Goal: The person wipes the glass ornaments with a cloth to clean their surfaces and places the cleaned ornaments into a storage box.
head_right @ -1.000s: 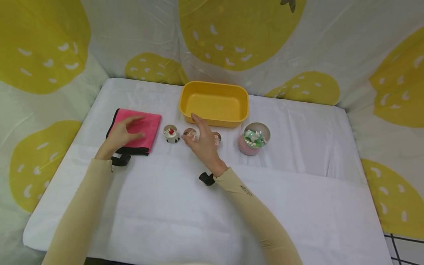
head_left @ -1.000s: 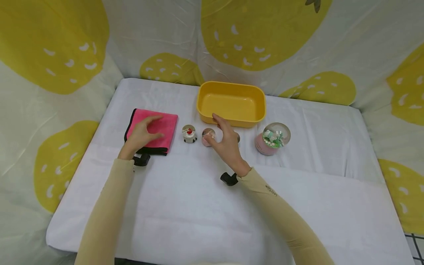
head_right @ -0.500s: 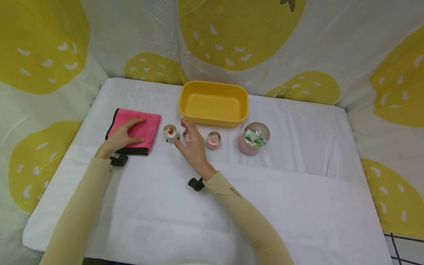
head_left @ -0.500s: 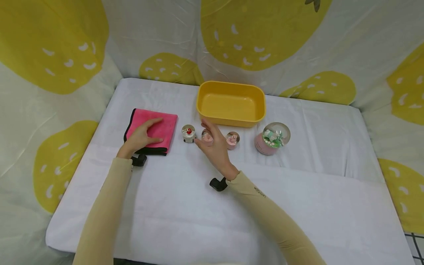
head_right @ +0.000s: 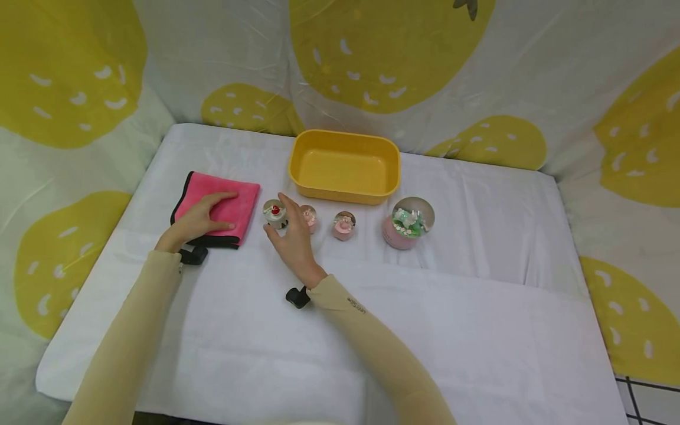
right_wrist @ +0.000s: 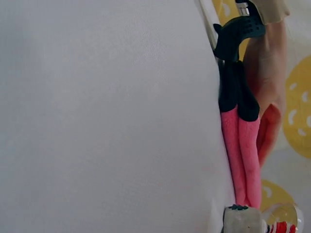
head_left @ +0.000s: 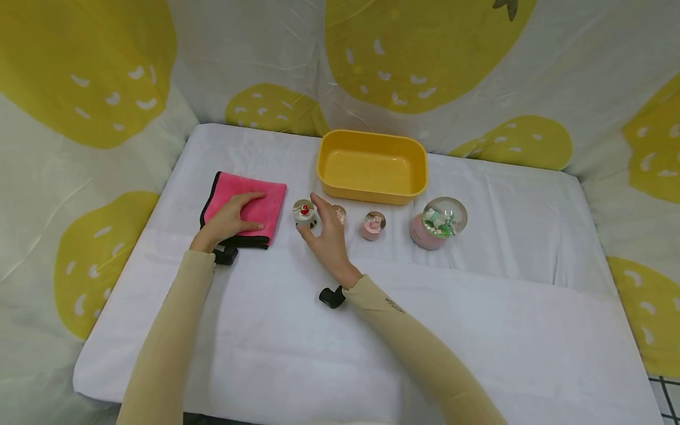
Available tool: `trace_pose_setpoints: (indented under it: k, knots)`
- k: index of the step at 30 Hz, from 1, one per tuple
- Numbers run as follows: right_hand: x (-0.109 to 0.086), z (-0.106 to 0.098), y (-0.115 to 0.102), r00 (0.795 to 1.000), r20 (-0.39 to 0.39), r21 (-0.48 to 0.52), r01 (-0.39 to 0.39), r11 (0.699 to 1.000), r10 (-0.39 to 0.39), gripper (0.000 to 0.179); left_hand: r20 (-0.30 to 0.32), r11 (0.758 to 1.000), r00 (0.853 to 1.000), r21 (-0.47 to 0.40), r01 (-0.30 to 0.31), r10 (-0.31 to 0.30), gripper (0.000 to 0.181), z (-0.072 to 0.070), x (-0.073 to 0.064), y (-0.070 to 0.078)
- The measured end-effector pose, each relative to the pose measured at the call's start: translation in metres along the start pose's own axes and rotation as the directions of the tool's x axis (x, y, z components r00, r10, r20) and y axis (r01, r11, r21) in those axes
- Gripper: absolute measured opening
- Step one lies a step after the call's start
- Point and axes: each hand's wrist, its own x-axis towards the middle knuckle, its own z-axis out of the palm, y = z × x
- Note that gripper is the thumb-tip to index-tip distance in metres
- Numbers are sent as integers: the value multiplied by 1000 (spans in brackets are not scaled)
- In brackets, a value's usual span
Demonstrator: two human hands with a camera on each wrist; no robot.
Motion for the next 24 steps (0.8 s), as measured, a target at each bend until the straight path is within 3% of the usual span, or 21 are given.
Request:
trace_pose_setpoints:
  k: [14, 24]
  knots:
    - [5, 19, 8, 991, 59, -84, -117, 990, 122, 73, -17, 1000, 1000, 11, 22, -22, 69, 1, 0, 0]
    - [9, 26, 12, 958, 124, -92, -247, 965, 258, 76, -14, 1000, 1000, 17, 25, -25, 72, 1, 0, -3]
